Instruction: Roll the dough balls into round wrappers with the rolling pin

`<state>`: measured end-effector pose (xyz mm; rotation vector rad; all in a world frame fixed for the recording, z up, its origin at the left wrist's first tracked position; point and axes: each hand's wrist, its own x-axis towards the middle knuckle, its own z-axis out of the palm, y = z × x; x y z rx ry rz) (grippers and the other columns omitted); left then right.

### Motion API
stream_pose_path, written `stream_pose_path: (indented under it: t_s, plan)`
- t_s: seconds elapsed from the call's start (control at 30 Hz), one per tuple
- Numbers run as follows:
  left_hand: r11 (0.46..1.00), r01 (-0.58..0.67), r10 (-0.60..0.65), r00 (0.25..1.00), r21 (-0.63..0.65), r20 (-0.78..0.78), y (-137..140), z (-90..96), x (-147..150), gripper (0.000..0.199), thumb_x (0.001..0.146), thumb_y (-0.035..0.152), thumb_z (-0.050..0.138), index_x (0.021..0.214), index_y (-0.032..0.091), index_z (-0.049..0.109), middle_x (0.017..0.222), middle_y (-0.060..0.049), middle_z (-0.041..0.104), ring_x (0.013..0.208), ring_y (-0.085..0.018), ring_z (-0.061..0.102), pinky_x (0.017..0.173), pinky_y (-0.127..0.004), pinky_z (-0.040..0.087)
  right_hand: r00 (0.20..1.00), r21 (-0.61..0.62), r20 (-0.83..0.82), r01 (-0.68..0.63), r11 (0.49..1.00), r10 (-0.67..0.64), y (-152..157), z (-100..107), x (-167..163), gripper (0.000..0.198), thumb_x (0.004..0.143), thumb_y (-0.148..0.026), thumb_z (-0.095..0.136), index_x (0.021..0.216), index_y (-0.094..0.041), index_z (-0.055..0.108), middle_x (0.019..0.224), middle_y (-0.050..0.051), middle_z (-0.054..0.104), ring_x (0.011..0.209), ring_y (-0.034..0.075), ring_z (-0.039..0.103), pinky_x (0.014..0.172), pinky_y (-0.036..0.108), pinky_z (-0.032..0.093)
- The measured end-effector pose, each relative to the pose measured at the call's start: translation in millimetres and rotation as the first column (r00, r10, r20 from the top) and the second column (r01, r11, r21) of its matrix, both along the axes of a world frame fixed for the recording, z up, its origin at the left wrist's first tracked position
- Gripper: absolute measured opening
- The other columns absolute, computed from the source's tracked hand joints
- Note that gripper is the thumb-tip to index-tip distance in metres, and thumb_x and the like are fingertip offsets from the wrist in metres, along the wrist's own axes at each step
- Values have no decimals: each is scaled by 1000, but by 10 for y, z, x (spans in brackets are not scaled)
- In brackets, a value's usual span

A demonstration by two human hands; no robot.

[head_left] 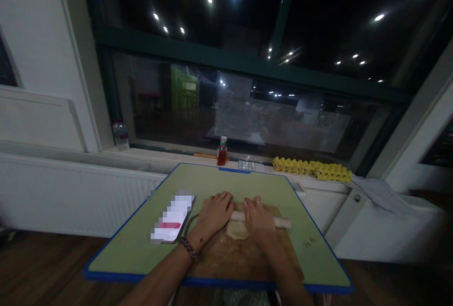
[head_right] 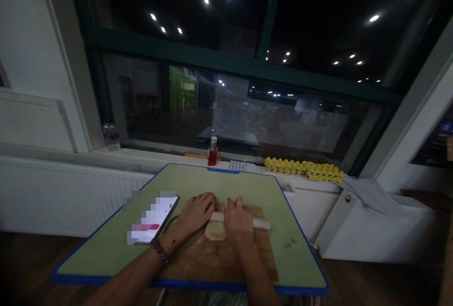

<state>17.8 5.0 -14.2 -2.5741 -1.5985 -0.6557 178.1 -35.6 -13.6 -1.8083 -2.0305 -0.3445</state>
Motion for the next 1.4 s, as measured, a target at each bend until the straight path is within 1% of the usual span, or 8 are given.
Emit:
stream_pose_path:
  t_s: [0.17, 0.3, 0.47, 0.63, 0.73, 0.93, 1.1, 1.4]
  plan:
    - [998, 57, -57, 998, -1, -29, -16, 16, -23, 29, 95, 24, 35, 112, 21, 58, 113, -7, 65, 107, -22, 58, 92, -37, 40, 998, 27, 22, -63, 998, 63, -101, -148, 152, 29, 95, -18, 40, 112, -21, 64, 122, 15, 60, 95, 22, 62, 77, 33, 47]
    - [998, 60, -60, 998, -16, -28, 10, 16, -9, 30, 94, 22, 35, 112, 19, 59, 115, -7, 65, 110, -22, 56, 93, -37, 41, 995, 39, 98, 7, 999, -11, -40, -131, 242, 29, 95, -22, 42, 111, -19, 65, 119, 15, 64, 103, 26, 60, 84, 39, 45]
    - [998, 57, -56, 997, 15, -44, 130, -39, 47, 31, 94, 21, 35, 113, 18, 60, 115, -7, 65, 112, -22, 55, 95, -37, 41, 986, -71, 136, 103, 992, -93, 145, -36, 215, 31, 97, -25, 39, 110, -20, 67, 113, 12, 68, 107, 27, 58, 85, 39, 44]
    - [1000, 12, -12, 999, -6, -49, 293, -128, 102, 30, 93, 20, 38, 113, 20, 60, 118, -7, 65, 112, -23, 55, 94, -37, 42, 978, -198, 200, 104, 975, -63, 292, -10, 253, 36, 97, -24, 35, 118, -22, 63, 120, 11, 66, 119, 27, 53, 93, 40, 42]
    - [1000, 5, -5, 998, -12, -55, 292, -145, 105, 30, 94, 20, 37, 111, 20, 61, 116, -7, 66, 110, -23, 57, 92, -37, 43, 975, -202, 214, 110, 973, -66, 282, -16, 260, 38, 97, -24, 34, 124, -22, 60, 125, 12, 63, 123, 27, 51, 98, 42, 39]
    - [990, 111, -107, 993, 85, -51, 14, -80, 24, 34, 96, 23, 34, 116, 18, 61, 120, -7, 66, 115, -23, 56, 97, -38, 44, 981, -49, 190, 56, 997, -46, 32, -161, 211, 41, 97, -18, 32, 130, -13, 57, 125, 16, 63, 123, 25, 53, 103, 42, 39]
    - [979, 178, -172, 983, 97, -64, -264, -12, -48, 44, 97, 24, 29, 129, 9, 55, 138, -14, 54, 129, -23, 48, 108, -40, 38, 988, 78, 153, -21, 997, 9, -264, -253, 158, 41, 94, -10, 33, 127, -5, 57, 132, 20, 57, 125, 25, 52, 104, 40, 42]
    - [969, 248, -247, 968, 18, -32, -593, -59, -232, 47, 96, 29, 32, 137, 13, 50, 144, -9, 48, 135, -20, 42, 114, -39, 33, 996, 31, 75, -44, 999, 42, -682, -283, 162, 47, 96, -19, 30, 140, -13, 45, 142, 13, 48, 130, 22, 47, 103, 36, 44]
